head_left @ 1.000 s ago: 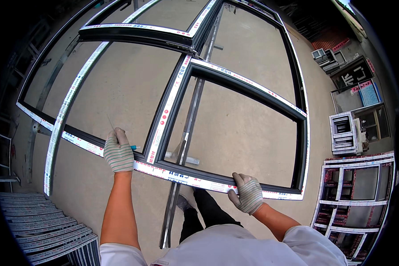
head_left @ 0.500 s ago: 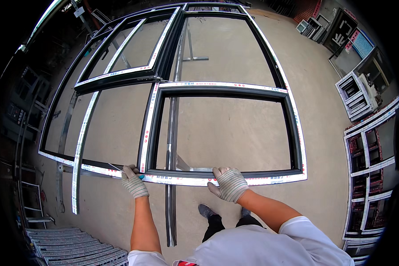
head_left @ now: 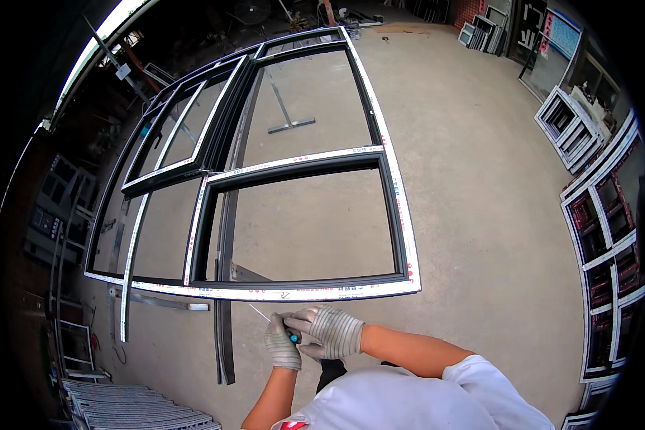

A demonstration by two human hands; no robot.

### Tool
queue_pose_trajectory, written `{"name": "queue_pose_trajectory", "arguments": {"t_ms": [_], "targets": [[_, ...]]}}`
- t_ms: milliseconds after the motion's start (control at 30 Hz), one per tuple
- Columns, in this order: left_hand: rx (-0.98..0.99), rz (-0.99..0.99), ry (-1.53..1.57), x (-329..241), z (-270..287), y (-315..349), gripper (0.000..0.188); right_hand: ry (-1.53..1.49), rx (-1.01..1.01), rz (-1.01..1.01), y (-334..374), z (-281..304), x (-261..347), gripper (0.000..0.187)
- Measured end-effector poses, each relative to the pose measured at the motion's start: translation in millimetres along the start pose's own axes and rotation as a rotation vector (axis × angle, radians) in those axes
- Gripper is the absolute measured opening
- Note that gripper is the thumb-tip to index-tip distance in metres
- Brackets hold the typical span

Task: The person assembles a large aluminum window frame by hand, using a small blue-handled tool to press and secure rubber gaskets into the frame channels. The person repeatedly repositions the frame to access different sides and continues inserting the gasket along the perimeter.

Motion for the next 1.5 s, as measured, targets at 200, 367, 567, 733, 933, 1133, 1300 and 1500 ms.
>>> {"name": "queue_pose_trajectory", "arguments": {"t_ms": [200,367,567,733,933,1133,1300,1500], "targets": [[0.220,0.103,0.046,70.5,-150.1,43.7,0.055,0.192,-0.194,-0.152,126.1,86.9,43.4,0.054],[0.466,0.037,-0.195,74.5,-278.2,97.3,0.055,0.379,-0.343,-0.309,213.2,161.2,61.7,0.043],[0.615,-0.018,-0.307,78.3,-359.6,115.6,0.057,0.569,-0.588,-0.308,261.9,209.0,55.5,0.035],[0.619,-0.029,-0.413,98.3,-398.3,75.1,0.060,0.493,-0.534,-0.341,288.8,239.1,9.7,0.026],[0.690,0.030,-0.434,85.0,-504.7,47.9,0.061,0.424,-0.484,-0.382,335.6,318.8,-62.9,0.027],[0.797,0.072,-0.468,51.7,-621.7,17.9,0.056,0.440,-0.451,-0.428,362.8,431.5,-116.1,0.028],[0.778,-0.008,-0.478,26.6,-690.8,0.1,0.054,0.410,-0.539,-0.441,370.8,490.1,-155.4,0.026],[0.577,-0.015,-0.459,21.1,-735.8,-43.4,0.053,0.249,-0.377,-0.417,377.0,548.8,-230.5,0.025]]}}
Point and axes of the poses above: each hand's wrist, its own y-axis away from the middle knuckle, its own z-axis out of the back of the hand, x = y × z, the point moved 2 cm from there along -y, towards the middle knuckle, and after that the axes turned 14 degrees about z, right-handed, at the moved point
